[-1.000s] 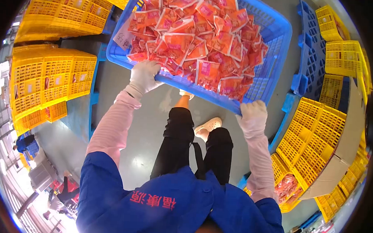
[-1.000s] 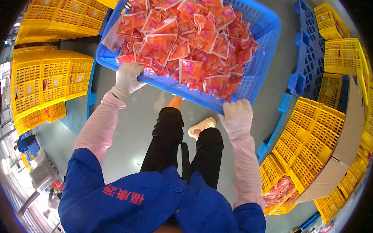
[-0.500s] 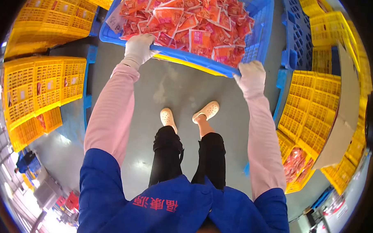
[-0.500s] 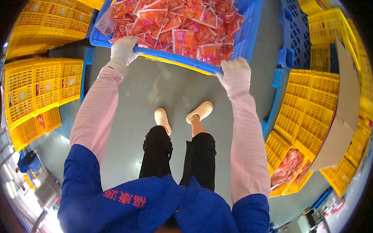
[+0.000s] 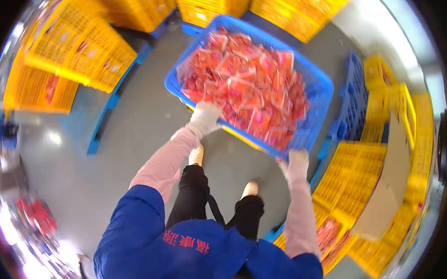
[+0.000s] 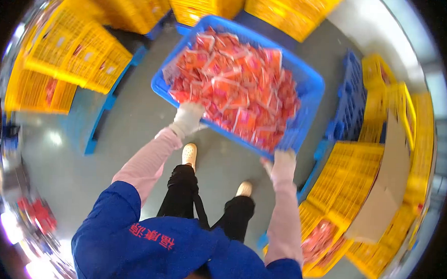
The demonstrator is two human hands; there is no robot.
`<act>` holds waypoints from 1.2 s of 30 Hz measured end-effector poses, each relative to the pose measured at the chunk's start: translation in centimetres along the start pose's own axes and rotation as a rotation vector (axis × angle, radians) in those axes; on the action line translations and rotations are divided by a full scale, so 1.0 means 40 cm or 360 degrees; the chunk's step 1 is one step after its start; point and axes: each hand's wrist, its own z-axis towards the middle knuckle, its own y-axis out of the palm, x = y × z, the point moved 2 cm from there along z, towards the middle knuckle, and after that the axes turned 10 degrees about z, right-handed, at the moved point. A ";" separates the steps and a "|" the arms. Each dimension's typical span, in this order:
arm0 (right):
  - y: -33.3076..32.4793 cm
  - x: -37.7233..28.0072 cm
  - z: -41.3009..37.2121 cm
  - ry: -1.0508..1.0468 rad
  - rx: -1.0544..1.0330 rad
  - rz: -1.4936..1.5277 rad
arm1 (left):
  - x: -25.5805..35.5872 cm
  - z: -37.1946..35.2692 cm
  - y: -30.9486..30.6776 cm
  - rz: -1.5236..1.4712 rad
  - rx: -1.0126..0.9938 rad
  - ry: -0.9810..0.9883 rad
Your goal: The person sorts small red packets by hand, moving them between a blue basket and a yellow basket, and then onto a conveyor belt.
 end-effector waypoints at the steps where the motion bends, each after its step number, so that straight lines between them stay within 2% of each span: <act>1: 0.015 0.035 -0.027 -0.0083 0.0052 0.0232 | 0.005 -0.014 -0.005 0.0037 0.0107 -0.0122; 2: -0.002 0.055 -0.037 -0.0381 -0.0010 0.0220 | 0.023 -0.052 0.014 0.0017 0.0085 -0.0089; 3: -0.034 0.060 -0.005 -0.0425 0.0106 0.0204 | 0.023 -0.058 0.026 -0.0002 0.0078 -0.0071; 4: -0.066 0.075 0.018 -0.0486 0.0217 0.0207 | 0.039 -0.066 0.031 0.0021 0.0117 -0.0239; 6: -0.104 0.179 0.095 -0.0323 0.0631 -0.0057 | 0.057 -0.092 0.015 0.0071 0.0066 -0.0175; 7: -0.105 0.239 0.133 -0.0114 0.0685 0.0126 | 0.064 -0.107 0.003 0.0114 0.0041 -0.0190; 8: -0.094 0.338 0.237 0.0145 0.0725 0.0332 | 0.060 -0.041 -0.024 0.0181 -0.0011 -0.0169; 9: -0.064 0.405 0.319 0.0081 0.0721 0.0405 | 0.059 -0.016 -0.027 0.0171 0.0086 -0.0188; 11: -0.010 0.491 0.361 0.0360 0.0371 0.1000 | 0.091 -0.058 -0.021 0.0079 0.0052 -0.0232; 12: 0.011 0.491 0.389 0.0467 0.0208 0.1137 | 0.096 -0.063 -0.027 0.0021 0.0109 -0.0230; 15: -0.051 0.392 0.456 0.0446 0.0218 0.1387 | 0.091 -0.052 -0.049 0.0067 0.0153 -0.0295; 17: -0.056 0.400 0.475 0.0567 0.0100 0.1054 | 0.105 -0.051 -0.050 0.0079 0.0107 -0.0329; 18: -0.052 0.408 0.506 0.0529 0.0076 0.1063 | 0.124 -0.056 -0.049 0.0038 0.0106 -0.0360; 20: -0.054 0.421 0.591 0.0335 0.0387 0.1397 | 0.121 -0.052 -0.056 -0.0009 0.0107 -0.0457; 21: -0.090 0.438 0.655 0.0250 0.0402 0.0593 | 0.134 -0.053 -0.054 -0.0024 0.0068 -0.0475; 25: -0.071 0.490 0.908 -0.0016 0.0315 0.0574 | 0.174 -0.068 -0.067 -0.0032 -0.0007 -0.0576; 26: -0.068 0.499 0.961 -0.0110 0.0172 0.0522 | 0.186 -0.064 -0.079 -0.0052 0.0010 -0.0596; 28: -0.077 0.483 1.104 -0.0273 0.0019 0.0493 | 0.211 -0.047 -0.152 -0.0068 0.0012 -0.0765; 30: -0.095 0.429 1.185 -0.0283 -0.0708 0.0590 | 0.246 -0.028 -0.211 -0.0098 0.0089 -0.1021; 31: -0.123 0.383 1.199 -0.0447 -0.0762 0.0682 | 0.298 -0.026 -0.214 -0.0097 0.0070 -0.1046; 33: -0.100 0.390 1.244 -0.0461 -0.0877 0.0814 | 0.382 0.003 -0.204 0.0124 0.0044 -0.1403; 34: -0.085 0.409 1.246 -0.0418 -0.0976 0.0920 | 0.440 0.046 -0.189 0.0133 0.0005 -0.1408; 36: -0.063 0.425 1.250 -0.0391 -0.1038 0.0951 | 0.585 0.102 -0.137 -0.0539 0.0741 -0.2682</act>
